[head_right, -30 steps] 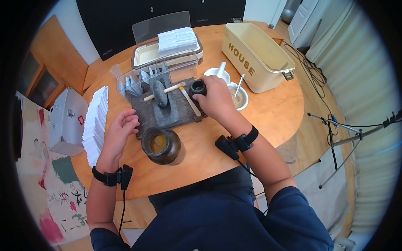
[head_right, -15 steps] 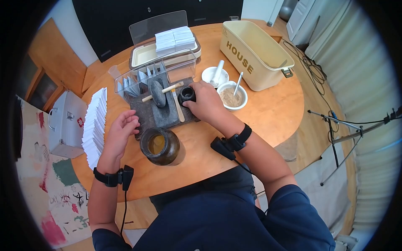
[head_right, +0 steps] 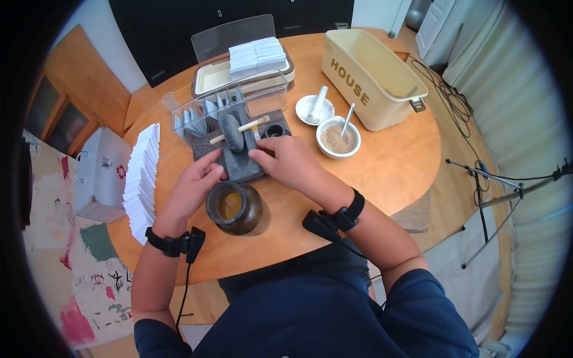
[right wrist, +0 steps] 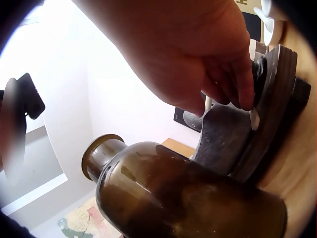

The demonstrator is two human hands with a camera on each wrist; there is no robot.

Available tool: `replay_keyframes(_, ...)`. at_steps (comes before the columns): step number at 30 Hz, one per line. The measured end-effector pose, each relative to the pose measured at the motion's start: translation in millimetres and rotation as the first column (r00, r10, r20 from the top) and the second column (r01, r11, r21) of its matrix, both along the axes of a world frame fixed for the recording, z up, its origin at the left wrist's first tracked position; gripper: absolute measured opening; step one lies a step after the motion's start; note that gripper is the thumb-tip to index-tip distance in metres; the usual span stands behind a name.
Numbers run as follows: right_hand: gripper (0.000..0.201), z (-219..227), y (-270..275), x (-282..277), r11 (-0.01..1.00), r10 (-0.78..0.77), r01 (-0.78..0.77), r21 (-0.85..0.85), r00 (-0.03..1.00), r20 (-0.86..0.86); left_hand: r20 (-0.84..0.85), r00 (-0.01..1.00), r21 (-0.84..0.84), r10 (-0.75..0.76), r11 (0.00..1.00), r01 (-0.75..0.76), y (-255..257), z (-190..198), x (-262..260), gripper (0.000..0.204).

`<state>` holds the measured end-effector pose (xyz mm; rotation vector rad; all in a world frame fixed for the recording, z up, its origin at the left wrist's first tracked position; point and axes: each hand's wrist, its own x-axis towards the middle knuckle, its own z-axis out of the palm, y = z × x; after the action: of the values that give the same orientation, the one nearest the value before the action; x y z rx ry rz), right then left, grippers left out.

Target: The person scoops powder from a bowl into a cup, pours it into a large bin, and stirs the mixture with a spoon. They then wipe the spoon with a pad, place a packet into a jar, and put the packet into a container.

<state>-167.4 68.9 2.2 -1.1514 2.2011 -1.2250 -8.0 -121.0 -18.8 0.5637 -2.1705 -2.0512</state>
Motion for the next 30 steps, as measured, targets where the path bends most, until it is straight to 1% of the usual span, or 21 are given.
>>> replay_keyframes(1, 0.033, -0.6, -0.8, 0.4, 1.000, 0.001, -0.001, -0.001, 1.000, 0.001, -0.007, 1.000, 0.023, -0.006, 1.000, 0.006, -0.6, -2.4, -0.8, 0.054)
replay_keyframes(3, 0.031, -1.7, -1.4, 0.8, 1.000, 0.029, -0.027, 0.013, 0.987, -0.160, -0.015, 1.000, 0.047, -0.010, 0.999, 0.011, -0.6, 1.3, -1.6, 0.054)
replay_keyframes(6, 0.028, 6.6, 5.8, 2.5, 0.998, 0.006, -0.017, -0.052, 0.981, -0.193, 0.043, 0.997, -0.024, 0.065, 0.998, -0.064, -4.4, 16.5, 6.2, 0.047)
replay_keyframes(7, 0.028, 8.3, 9.9, 3.9, 0.999, 0.015, -0.023, -0.043, 0.983, -0.184, 0.012, 0.995, -0.101, 0.095, 0.990, -0.094, -7.9, 20.6, 11.6, 0.042)
replay_keyframes(9, 0.021, 9.5, 20.1, 6.1, 0.980, -0.090, 0.049, -0.192, 0.972, -0.216, -0.095, 0.984, -0.281, 0.151, 0.944, -0.172, -13.5, 32.2, 24.6, 0.030)
replay_keyframes(11, 0.018, 6.8, 30.7, 4.9, 0.977, -0.089, 0.035, -0.210, 0.963, -0.254, -0.334, 0.937, -0.608, 0.100, 0.737, -0.295, -8.4, 55.8, 37.6, 0.027)
replay_keyframes(12, 0.015, 4.7, 37.4, 5.3, 0.969, -0.103, 0.030, -0.245, 0.951, -0.291, -0.376, 0.926, -0.797, -0.016, 0.516, -0.315, -6.6, 75.9, 45.4, 0.024)
replay_keyframes(13, 0.012, 5.1, 42.9, 5.5, 0.975, -0.082, 0.002, -0.223, 0.933, -0.351, -0.402, 0.905, -0.872, -0.136, 0.359, -0.334, -4.1, 92.1, 50.0, 0.023)
replay_keyframes(14, 0.012, 3.6, 45.9, 5.9, 0.973, -0.069, -0.013, -0.229, 0.936, -0.344, -0.400, 0.877, -0.915, -0.266, 0.177, -0.363, -2.5, 105.9, 52.3, 0.022)
replay_keyframes(15, 0.011, 2.0, 50.0, 7.7, 0.978, -0.064, -0.007, -0.211, 0.942, -0.330, -0.391, 0.883, -0.919, -0.260, 0.164, -0.358, -1.8, 113.4, 56.4, 0.022)
replay_keyframes(17, 0.010, 3.4, 53.8, 10.9, 0.981, -0.055, -0.011, -0.194, 0.942, -0.331, -0.439, 0.841, -0.888, -0.315, 0.295, -0.353, 3.5, 121.4, 62.7, 0.024)
replay_keyframes(18, 0.010, 8.5, 55.1, 12.0, 0.982, -0.057, -0.005, -0.187, 0.943, -0.329, -0.439, 0.841, -0.887, -0.316, 0.304, -0.348, 7.1, 124.5, 65.1, 0.024)
replay_keyframes(20, 0.011, 17.5, 57.5, 12.6, 0.961, -0.060, -0.057, -0.272, 0.913, -0.403, -0.519, 0.832, -0.819, -0.195, 0.392, -0.419, 16.4, 127.3, 70.3, 0.023)
replay_keyframes(21, 0.011, 18.0, 60.4, 12.8, 0.962, -0.062, -0.054, -0.267, 0.911, -0.407, -0.446, 0.881, -0.846, -0.158, 0.396, -0.358, 22.2, 128.0, 73.6, 0.024)
replay_keyframes(22, 0.011, 19.1, 61.6, 13.7, 0.966, -0.059, -0.048, -0.255, 0.916, -0.396, -0.452, 0.877, -0.845, -0.162, 0.393, -0.363, 22.9, 122.8, 72.6, 0.024)
replay_keyframes(24, 0.012, 18.0, 61.5, 13.7, 0.964, -0.068, -0.043, -0.263, 0.915, -0.398, -0.221, 0.973, -0.880, -0.063, 0.444, -0.171, 20.4, 98.1, 65.4, 0.025)
replay_keyframes(26, 0.014, 4.2, 63.9, 8.1, 0.985, -0.119, 0.049, -0.164, 0.884, -0.452, -0.061, 0.998, -0.929, 0.026, 0.365, -0.066, 10.9, 61.2, 65.8, 0.030)
replay_keyframes(27, 0.021, 0.2, 65.7, 5.1, 0.989, -0.145, 0.129, -0.066, 0.878, -0.457, -0.029, 0.999, -0.949, 0.043, 0.313, -0.041, 8.0, 44.2, 67.1, 0.035)
replay_keyframes(28, 0.021, -5.8, 67.6, 1.3, 0.988, -0.157, 0.134, -0.082, 0.867, -0.472, 0.002, 0.998, -0.965, 0.067, 0.262, -0.016, 6.9, 30.3, 67.2, 0.040)
replay_keyframes(29, 0.024, -13.6, 69.1, -2.0, 0.983, -0.176, 0.183, -0.036, 0.850, -0.497, -0.014, 0.998, -0.967, 0.067, 0.252, -0.030, 7.7, 20.5, 64.9, 0.040)
replay_keyframes(30, 0.027, -21.3, 69.9, -4.4, 0.973, -0.191, 0.229, 0.010, 0.835, -0.516, 0.053, 0.990, -0.940, 0.130, 0.342, 0.005, 9.0, 12.7, 63.9, 0.045)
